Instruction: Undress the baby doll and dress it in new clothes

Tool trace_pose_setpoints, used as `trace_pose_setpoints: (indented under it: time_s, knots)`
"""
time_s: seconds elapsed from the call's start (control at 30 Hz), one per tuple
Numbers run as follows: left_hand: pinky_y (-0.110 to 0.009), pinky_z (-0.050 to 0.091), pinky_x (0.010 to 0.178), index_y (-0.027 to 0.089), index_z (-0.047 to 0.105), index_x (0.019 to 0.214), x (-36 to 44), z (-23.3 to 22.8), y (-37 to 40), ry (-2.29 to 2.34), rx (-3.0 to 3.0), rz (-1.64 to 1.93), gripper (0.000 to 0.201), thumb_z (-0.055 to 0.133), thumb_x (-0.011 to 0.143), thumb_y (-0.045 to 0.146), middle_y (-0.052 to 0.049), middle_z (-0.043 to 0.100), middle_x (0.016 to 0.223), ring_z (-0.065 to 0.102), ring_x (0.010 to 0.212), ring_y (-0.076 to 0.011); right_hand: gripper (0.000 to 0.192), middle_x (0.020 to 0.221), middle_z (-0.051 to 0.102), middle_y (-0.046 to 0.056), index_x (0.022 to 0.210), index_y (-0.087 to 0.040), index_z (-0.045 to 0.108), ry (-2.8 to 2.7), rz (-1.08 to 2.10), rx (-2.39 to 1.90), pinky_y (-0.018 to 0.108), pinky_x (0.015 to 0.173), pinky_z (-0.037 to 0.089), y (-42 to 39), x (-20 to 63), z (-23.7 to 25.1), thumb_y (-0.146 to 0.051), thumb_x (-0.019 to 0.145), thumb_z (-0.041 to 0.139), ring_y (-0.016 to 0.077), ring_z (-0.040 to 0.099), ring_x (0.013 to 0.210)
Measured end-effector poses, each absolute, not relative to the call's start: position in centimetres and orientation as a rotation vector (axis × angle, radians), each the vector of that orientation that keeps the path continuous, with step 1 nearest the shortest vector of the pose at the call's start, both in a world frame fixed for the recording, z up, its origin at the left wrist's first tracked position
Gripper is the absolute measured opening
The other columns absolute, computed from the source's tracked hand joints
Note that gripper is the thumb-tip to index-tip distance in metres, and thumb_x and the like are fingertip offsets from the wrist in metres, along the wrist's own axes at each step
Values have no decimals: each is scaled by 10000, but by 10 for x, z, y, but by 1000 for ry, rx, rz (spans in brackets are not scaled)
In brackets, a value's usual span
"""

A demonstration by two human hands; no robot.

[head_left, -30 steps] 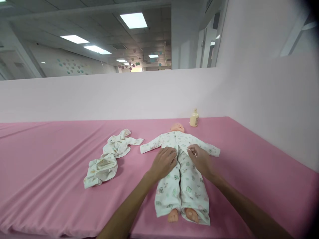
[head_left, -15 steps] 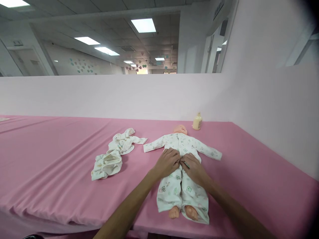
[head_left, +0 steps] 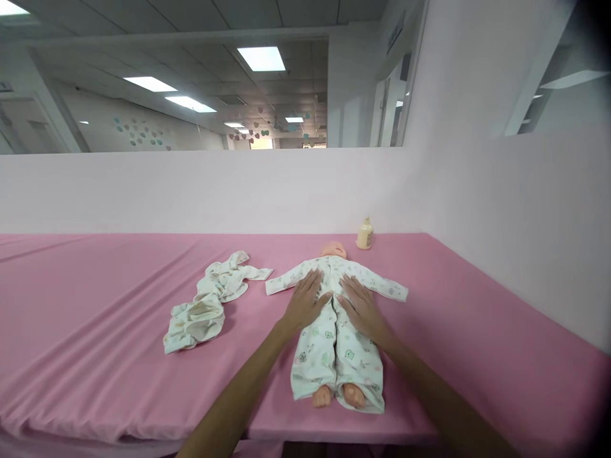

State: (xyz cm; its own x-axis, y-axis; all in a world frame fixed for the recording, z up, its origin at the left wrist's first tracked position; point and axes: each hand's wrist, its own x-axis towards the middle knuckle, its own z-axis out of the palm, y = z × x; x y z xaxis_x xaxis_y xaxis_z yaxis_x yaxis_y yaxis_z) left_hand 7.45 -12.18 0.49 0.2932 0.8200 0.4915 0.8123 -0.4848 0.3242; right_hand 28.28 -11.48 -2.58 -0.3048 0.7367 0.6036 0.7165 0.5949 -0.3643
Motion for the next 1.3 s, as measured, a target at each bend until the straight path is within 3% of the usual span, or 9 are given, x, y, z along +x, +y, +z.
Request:
trace_pose_setpoints:
  time_s: [0.33, 0.57, 0.87, 1.3]
  knots:
    - [-450, 234, 1201, 211, 422, 1464, 72, 1, -118, 1545, 2430, 885, 609, 312, 981, 566, -87, 372, 1544, 283, 1459, -236, 531, 1552, 361, 63, 1504, -281, 363, -2134, 43, -1176, 523, 1137, 329, -115, 283, -27, -479, 1014, 311, 262, 271, 1462]
    - [-476, 239, 1180, 227, 226, 1544, 72, -3, -115, 1542, 2371, 916, 681, 370, 965, 558, -108, 319, 1568, 281, 1450, -267, 554, 1575, 314, 51, 1524, -268, 322, -2123, 114, -1207, 526, 1164, 285, -117, 284, -28, -490, 1018, 279, 257, 220, 1479]
    - [-441, 247, 1172, 219, 417, 1433, 77, -2, -112, 1572, 2464, 942, 528, 413, 969, 470, -80, 431, 1483, 327, 1401, -237, 573, 1593, 277, 47, 1539, -273, 282, -2124, 181, -1199, 542, 1173, 246, -116, 285, -31, -507, 1016, 260, 265, 177, 1491]
    - [-464, 208, 1192, 233, 386, 1466, 76, -6, -111, 1554, 2370, 975, 572, 421, 963, 503, -73, 386, 1524, 287, 1431, -240, 527, 1560, 351, 63, 1475, -231, 420, -2061, 130, -1163, 512, 1172, 273, -119, 285, -29, -468, 1020, 299, 257, 252, 1470]
